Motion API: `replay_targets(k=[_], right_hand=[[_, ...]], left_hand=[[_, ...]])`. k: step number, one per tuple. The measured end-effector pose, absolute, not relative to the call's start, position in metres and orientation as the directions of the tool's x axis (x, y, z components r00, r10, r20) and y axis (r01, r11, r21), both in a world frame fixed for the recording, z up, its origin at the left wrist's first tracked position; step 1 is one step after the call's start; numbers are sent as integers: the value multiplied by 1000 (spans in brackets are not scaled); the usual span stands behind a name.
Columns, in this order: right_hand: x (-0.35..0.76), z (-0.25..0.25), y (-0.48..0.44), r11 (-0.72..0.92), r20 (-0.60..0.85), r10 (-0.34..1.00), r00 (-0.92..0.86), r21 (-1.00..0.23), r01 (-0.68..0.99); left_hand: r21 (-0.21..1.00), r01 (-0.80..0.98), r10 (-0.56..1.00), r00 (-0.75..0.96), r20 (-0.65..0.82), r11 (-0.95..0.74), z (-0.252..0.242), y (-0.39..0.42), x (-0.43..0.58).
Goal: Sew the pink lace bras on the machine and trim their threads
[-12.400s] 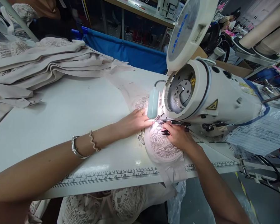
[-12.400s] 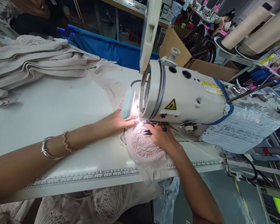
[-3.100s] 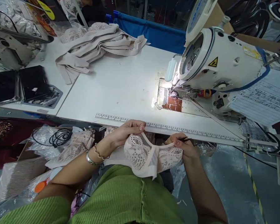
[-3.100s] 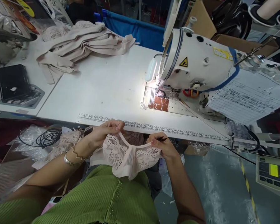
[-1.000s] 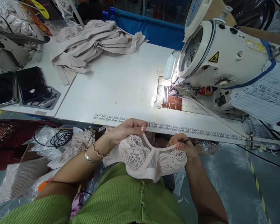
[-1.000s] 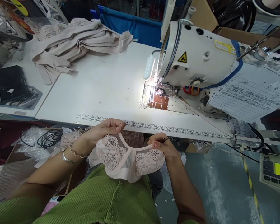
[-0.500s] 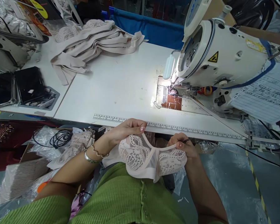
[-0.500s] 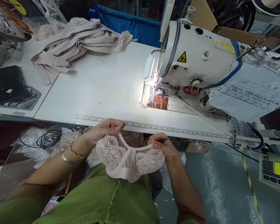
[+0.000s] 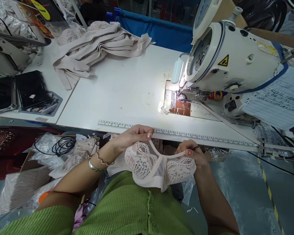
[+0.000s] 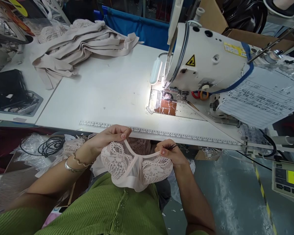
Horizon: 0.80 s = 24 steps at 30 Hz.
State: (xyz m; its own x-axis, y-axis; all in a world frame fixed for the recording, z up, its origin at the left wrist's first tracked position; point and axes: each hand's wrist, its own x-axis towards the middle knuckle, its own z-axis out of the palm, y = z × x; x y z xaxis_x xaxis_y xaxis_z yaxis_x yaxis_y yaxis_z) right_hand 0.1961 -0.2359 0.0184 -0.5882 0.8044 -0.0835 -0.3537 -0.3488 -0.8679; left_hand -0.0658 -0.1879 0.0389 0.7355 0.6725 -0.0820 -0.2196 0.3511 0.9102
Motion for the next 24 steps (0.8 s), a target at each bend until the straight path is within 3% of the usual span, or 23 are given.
replay_targets(k=[5, 9, 11, 13, 18, 22, 24], right_hand=[[197, 15, -237, -359, -163, 819, -550, -894, -269], [197, 20, -232, -291, -134, 822, -554, -935, -204], [198, 26, -229, -264, -123, 806, -579, -950, -166], [200, 30, -228, -228, -108, 789, -605, -966, -125], [213, 42, -228, -102, -103, 792, -602, -994, 35], [233, 59, -224, 3, -207, 782, -588, -942, 336], [244, 64, -219, 45, -250, 840, -481, -852, 521]], left_hand=[[958, -119, 674, 733, -91, 259, 37, -190, -65], [979, 175, 603, 794, -75, -108, 41, -199, -54], [950, 185, 553, 833, -16, -252, 44, -207, -44], [957, 144, 521, 854, 9, -252, 45, -215, -35], [995, 76, 536, 844, -29, -65, 49, -222, -31], [987, 115, 541, 840, -34, -116, 58, -213, -41], [985, 158, 538, 838, -96, -71, 58, -207, -43]])
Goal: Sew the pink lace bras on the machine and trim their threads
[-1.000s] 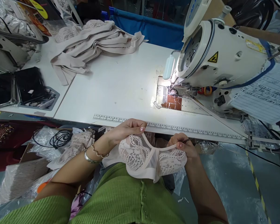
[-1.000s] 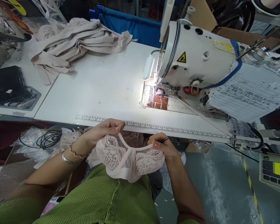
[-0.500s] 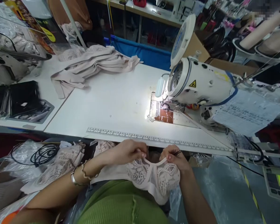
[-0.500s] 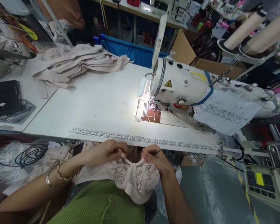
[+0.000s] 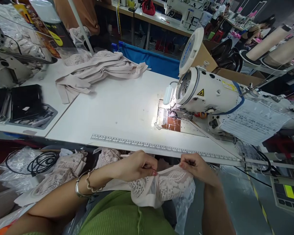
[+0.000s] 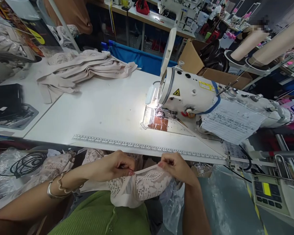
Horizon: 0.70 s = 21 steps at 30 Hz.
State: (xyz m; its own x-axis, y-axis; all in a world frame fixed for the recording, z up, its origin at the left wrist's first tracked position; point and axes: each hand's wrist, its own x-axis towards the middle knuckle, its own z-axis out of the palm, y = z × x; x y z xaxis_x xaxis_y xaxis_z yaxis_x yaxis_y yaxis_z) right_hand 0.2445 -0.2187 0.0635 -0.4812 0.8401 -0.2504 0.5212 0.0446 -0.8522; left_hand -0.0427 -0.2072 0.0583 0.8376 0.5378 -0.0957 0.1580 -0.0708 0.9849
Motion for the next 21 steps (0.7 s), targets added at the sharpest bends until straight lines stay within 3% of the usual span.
replay_targets(k=[4, 8, 12, 16, 19, 21], right_hand=[[267, 49, -201, -13, -76, 997, -26, -474, 881], [284, 23, -174, 37, 132, 991, -13, -182, 983], [300, 15, -132, 28, 279, 960, 3, -106, 994], [309, 17, -79, 6, 263, 965, 17, -89, 996], [311, 17, -55, 4, 245, 969, 11, -63, 998], [310, 20, -52, 1, 270, 963, 9, -37, 999]], left_hand=[[969, 221, 560, 792, -245, 112, 49, -202, -39], [961, 170, 561, 784, -266, 218, 43, -205, -39], [960, 36, 434, 887, -159, 277, 49, -205, -45], [946, 16, 323, 938, -127, 324, 58, -203, -50], [980, 4, 456, 885, -97, 201, 59, -206, -48], [994, -49, 651, 753, 99, -94, 53, -210, -43]])
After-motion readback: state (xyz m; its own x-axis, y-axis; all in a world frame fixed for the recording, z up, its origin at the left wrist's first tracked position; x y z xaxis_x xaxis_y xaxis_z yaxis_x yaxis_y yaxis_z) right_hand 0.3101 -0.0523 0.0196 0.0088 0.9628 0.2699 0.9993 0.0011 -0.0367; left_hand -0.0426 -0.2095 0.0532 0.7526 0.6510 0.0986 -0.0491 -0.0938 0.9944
